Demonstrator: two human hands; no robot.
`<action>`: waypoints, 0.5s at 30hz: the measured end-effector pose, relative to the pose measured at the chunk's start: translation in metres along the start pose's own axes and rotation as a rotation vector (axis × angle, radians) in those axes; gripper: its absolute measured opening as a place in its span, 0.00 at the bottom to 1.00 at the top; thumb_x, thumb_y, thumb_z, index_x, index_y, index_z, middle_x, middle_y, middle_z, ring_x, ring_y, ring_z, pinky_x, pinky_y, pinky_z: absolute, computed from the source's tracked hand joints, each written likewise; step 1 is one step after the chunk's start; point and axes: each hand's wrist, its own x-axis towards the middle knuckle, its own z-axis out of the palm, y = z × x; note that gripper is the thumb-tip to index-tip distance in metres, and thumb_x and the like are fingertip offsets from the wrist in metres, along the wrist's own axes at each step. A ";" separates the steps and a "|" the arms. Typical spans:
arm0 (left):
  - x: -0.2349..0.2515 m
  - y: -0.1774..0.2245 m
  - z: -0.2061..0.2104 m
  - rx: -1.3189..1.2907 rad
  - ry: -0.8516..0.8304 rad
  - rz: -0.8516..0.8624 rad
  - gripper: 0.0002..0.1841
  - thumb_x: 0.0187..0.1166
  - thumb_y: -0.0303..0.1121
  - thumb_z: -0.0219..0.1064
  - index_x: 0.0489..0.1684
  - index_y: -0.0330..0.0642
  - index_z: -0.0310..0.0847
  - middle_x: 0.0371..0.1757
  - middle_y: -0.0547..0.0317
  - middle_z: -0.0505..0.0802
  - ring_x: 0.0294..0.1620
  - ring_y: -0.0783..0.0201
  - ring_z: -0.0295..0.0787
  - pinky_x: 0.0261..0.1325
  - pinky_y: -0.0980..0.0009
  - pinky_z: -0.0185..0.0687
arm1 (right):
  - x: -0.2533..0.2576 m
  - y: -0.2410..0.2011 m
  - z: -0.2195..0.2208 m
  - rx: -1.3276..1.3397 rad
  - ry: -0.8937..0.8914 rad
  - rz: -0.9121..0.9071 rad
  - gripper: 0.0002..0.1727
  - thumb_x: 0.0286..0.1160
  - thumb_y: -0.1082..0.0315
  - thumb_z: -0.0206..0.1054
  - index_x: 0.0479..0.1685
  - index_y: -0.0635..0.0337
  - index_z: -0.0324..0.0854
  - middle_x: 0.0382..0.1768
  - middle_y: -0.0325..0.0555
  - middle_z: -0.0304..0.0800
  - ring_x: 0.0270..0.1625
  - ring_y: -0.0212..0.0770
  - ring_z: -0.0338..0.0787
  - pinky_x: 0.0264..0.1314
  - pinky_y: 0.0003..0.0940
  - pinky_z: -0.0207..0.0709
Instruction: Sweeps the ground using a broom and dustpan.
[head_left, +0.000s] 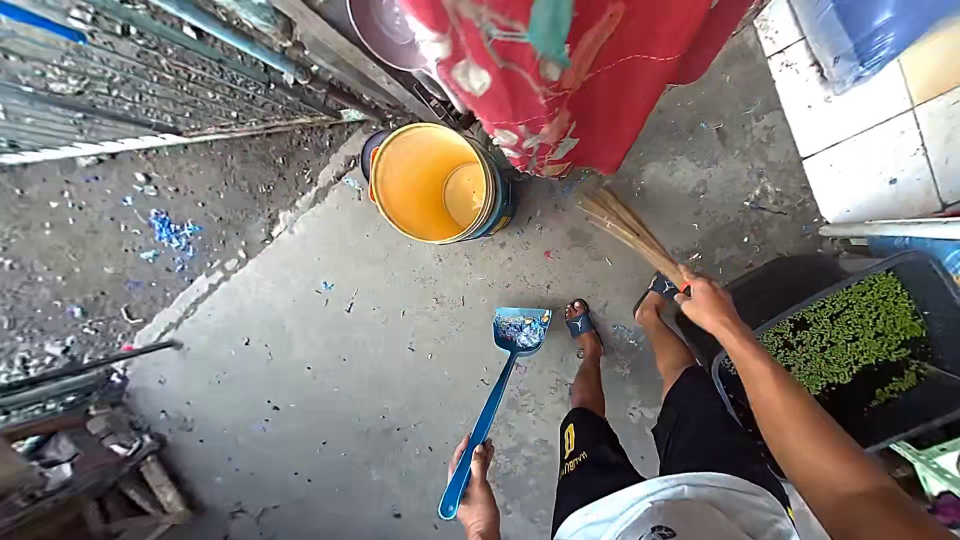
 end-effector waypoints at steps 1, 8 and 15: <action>-0.001 -0.003 -0.004 -0.012 0.003 -0.004 0.25 0.82 0.33 0.68 0.75 0.31 0.74 0.55 0.38 0.94 0.50 0.47 0.96 0.55 0.51 0.94 | 0.010 -0.005 -0.004 0.013 0.038 0.021 0.38 0.75 0.64 0.69 0.90 0.49 0.66 0.74 0.63 0.82 0.72 0.68 0.83 0.71 0.73 0.73; -0.018 -0.042 -0.018 -0.035 0.078 -0.037 0.25 0.81 0.34 0.69 0.76 0.32 0.75 0.56 0.39 0.94 0.49 0.47 0.96 0.55 0.52 0.95 | 0.102 -0.027 0.067 -0.134 -0.070 -0.095 0.40 0.65 0.66 0.77 0.85 0.55 0.71 0.67 0.67 0.85 0.69 0.70 0.84 0.66 0.76 0.76; -0.042 -0.058 -0.047 -0.064 0.164 -0.100 0.25 0.80 0.33 0.69 0.75 0.32 0.75 0.55 0.40 0.94 0.48 0.49 0.97 0.54 0.53 0.95 | -0.026 -0.096 0.052 -0.187 -0.088 -0.156 0.39 0.78 0.63 0.67 0.92 0.47 0.62 0.75 0.60 0.80 0.73 0.64 0.82 0.73 0.68 0.75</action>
